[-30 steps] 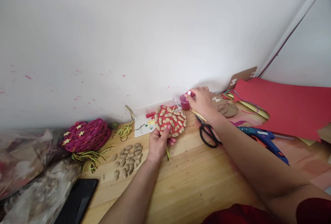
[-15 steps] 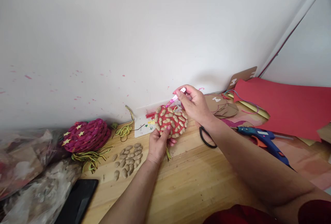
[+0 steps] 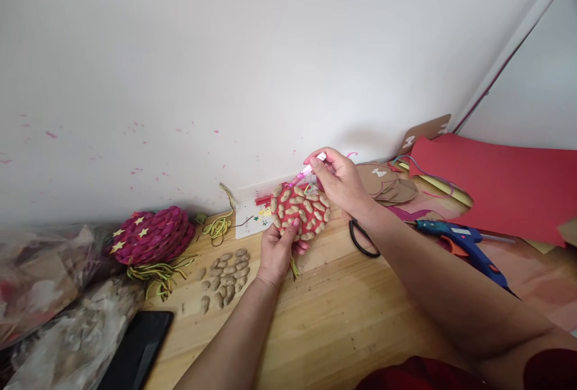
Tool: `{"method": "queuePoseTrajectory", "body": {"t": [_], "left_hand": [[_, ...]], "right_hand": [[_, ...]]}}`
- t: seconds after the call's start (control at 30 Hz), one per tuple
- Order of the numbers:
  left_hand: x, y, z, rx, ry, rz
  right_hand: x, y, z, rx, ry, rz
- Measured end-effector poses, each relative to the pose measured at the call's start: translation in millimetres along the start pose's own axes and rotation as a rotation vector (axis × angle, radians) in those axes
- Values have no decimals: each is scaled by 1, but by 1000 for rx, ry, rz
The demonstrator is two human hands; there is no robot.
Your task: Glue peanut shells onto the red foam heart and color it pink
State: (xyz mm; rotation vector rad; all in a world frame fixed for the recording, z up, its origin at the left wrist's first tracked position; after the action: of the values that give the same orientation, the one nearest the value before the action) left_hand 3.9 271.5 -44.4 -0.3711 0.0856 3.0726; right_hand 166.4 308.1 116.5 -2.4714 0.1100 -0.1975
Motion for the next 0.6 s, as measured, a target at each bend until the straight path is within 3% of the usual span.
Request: {"method": "queuePoseTrajectory", "body": {"t": [0.6], "left_hand": [[-1, 1, 0, -3, -25, -18]], "right_hand": [[3, -3, 3, -18, -74, -1]]}}
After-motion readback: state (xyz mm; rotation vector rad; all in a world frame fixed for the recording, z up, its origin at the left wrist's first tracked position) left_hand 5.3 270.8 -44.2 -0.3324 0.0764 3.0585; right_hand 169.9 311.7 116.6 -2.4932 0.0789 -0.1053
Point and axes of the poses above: each hand's wrist, its own y-axis away from the middle knuckle, its own x-axis out of the back of the hand, z = x × y, the point moved 10 cm from there along -y, towards the middle knuckle, and after that the axes turned 5 degrees about -y, right-handed, at the moved point
